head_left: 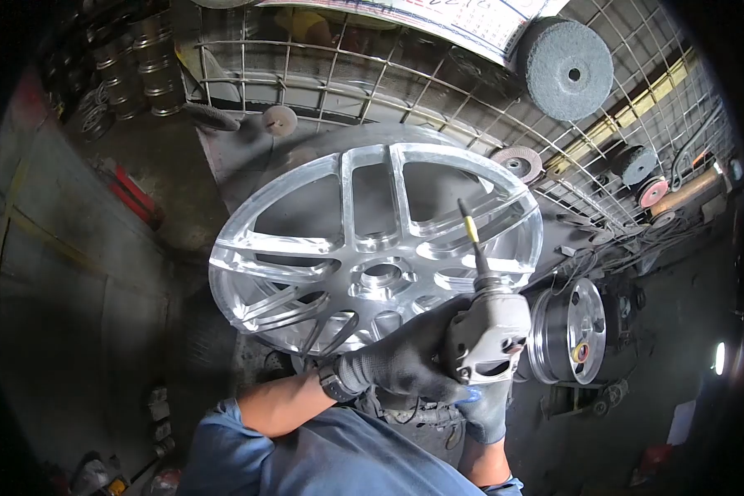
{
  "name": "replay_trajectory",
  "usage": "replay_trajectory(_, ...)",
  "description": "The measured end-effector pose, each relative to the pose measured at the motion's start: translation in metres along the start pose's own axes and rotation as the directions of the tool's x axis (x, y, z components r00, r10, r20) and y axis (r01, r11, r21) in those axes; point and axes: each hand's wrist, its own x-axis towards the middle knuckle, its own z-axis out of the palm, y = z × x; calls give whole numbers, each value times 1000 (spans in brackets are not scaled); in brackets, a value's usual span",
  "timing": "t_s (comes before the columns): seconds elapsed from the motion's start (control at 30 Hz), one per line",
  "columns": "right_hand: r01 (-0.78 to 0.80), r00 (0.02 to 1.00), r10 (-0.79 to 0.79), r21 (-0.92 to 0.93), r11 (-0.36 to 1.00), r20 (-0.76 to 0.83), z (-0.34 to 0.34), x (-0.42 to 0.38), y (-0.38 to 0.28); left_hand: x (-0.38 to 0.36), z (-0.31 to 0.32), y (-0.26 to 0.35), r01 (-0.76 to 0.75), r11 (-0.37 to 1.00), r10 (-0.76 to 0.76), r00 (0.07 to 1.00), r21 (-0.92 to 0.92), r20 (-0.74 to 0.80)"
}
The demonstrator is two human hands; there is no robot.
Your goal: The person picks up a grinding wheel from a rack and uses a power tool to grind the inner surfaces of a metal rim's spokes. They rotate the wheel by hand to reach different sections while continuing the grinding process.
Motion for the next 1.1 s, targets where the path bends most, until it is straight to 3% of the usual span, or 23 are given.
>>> replay_trajectory(0.17,-49,993,46,20,999,108,15,3,-5,-29,-5,-19,88,991,-94,994,-98,-49)
replay_trajectory(0.27,90,983,-76,-75,993,170,18,3,10,-40,-7,-21,117,980,-130,989,-163,-70)
replay_trajectory(0.37,86,986,-80,-32,996,148,24,-1,14,-45,-10,-20,136,982,-149,984,-134,-96)
replay_trajectory(0.43,102,983,-97,-22,995,153,25,-1,16,-43,-12,-12,65,993,-56,994,98,-93)
replay_trajectory(0.6,81,985,-91,73,994,149,30,0,11,-44,-12,-13,91,985,-76,992,144,-105)
replay_trajectory(0.7,-51,992,26,199,979,126,27,1,-2,-36,-8,-18,107,990,-99,991,92,-90)
replay_trajectory(0.77,28,989,-40,88,996,144,21,2,-2,-34,-7,-20,110,994,-108,991,28,-77)
replay_trajectory(0.9,-12,986,2,56,998,165,24,2,4,-44,-15,-17,119,983,-109,991,140,-81)
replay_trajectory(1.0,183,963,-175,-20,983,206,26,5,4,-49,-12,-17,87,982,-66,990,169,-127)
replay_trajectory(1.1,161,963,-156,-4,987,221,23,2,12,-42,-3,-6,110,988,-89,980,112,-177)
